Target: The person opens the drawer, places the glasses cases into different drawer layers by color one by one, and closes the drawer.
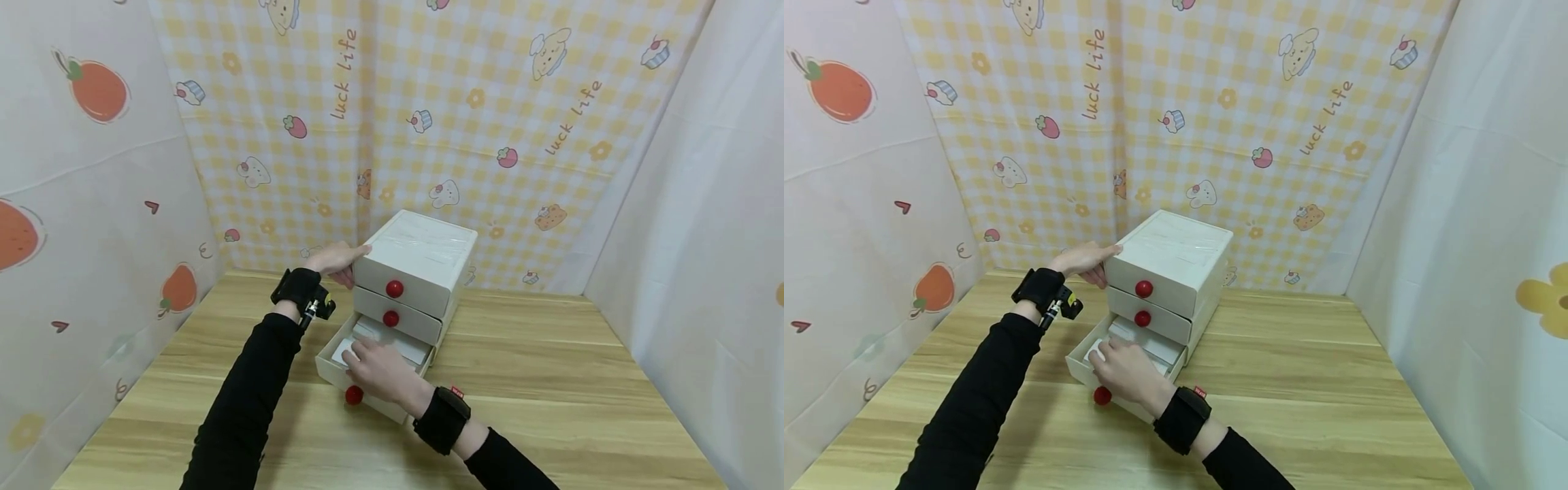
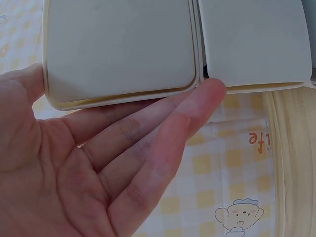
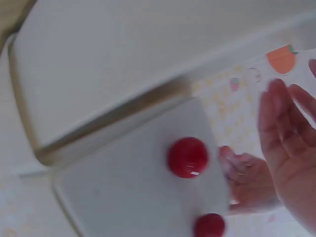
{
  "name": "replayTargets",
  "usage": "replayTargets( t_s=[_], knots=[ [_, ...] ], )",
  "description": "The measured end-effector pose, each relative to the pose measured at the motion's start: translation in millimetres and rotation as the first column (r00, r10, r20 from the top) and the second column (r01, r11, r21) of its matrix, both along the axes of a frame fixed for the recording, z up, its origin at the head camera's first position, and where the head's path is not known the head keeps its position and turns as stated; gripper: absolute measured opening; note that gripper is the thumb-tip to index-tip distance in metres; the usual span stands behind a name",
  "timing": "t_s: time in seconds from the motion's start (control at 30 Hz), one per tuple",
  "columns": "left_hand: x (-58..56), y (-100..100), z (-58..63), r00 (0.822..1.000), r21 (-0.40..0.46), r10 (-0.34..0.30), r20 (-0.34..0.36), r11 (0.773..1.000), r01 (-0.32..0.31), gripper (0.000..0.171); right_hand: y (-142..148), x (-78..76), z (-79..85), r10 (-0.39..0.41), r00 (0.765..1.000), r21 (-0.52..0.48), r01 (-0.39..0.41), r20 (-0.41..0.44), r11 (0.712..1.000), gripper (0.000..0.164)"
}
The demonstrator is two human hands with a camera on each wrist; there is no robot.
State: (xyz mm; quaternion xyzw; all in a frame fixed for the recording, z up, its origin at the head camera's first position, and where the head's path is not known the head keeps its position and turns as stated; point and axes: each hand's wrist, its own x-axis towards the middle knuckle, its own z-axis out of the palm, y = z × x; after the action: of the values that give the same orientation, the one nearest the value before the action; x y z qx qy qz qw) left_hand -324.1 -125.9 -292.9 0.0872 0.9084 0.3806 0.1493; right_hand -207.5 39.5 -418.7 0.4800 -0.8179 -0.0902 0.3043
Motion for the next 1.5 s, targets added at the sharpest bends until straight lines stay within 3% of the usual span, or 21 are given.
replayTargets(
  t_s=[0.1,0.3,0.57,1.13,1.5],
  knots=[
    [-0.4,-1,-1.2,1.0,-0.014,-0.009,-0.009,1.0,0.009,0.067,-4,10.3,-1.1,0.061,0.994,0.032,-0.058,-0.091,0.998,0.012],
    [-3.3,-1,-2.1,1.0,-0.012,0.0,-0.005,1.0,0.0,0.066,-9,25.1,-9.2,0.099,0.975,0.162,-0.066,-0.201,0.985,0.01],
    [-4.1,-2,-1.1,1.0,0.0,0.012,0.011,1.0,-0.012,0.064,-7,23.6,-24.6,0.084,0.971,0.274,-0.019,-0.225,0.961,0.009],
    [-2.4,-1,-0.8,1.0,0.004,0.004,0.004,1.0,-0.004,0.066,-2,13.8,-23.6,0.111,0.97,0.213,-0.064,-0.216,0.975,0.01],
    [-0.4,-1,0.8,1.0,0.008,0.004,-0.002,1.0,-0.004,0.065,8,-6.2,-23.3,0.03,0.975,0.223,0.02,-0.222,0.975,0.01]
  ],
)
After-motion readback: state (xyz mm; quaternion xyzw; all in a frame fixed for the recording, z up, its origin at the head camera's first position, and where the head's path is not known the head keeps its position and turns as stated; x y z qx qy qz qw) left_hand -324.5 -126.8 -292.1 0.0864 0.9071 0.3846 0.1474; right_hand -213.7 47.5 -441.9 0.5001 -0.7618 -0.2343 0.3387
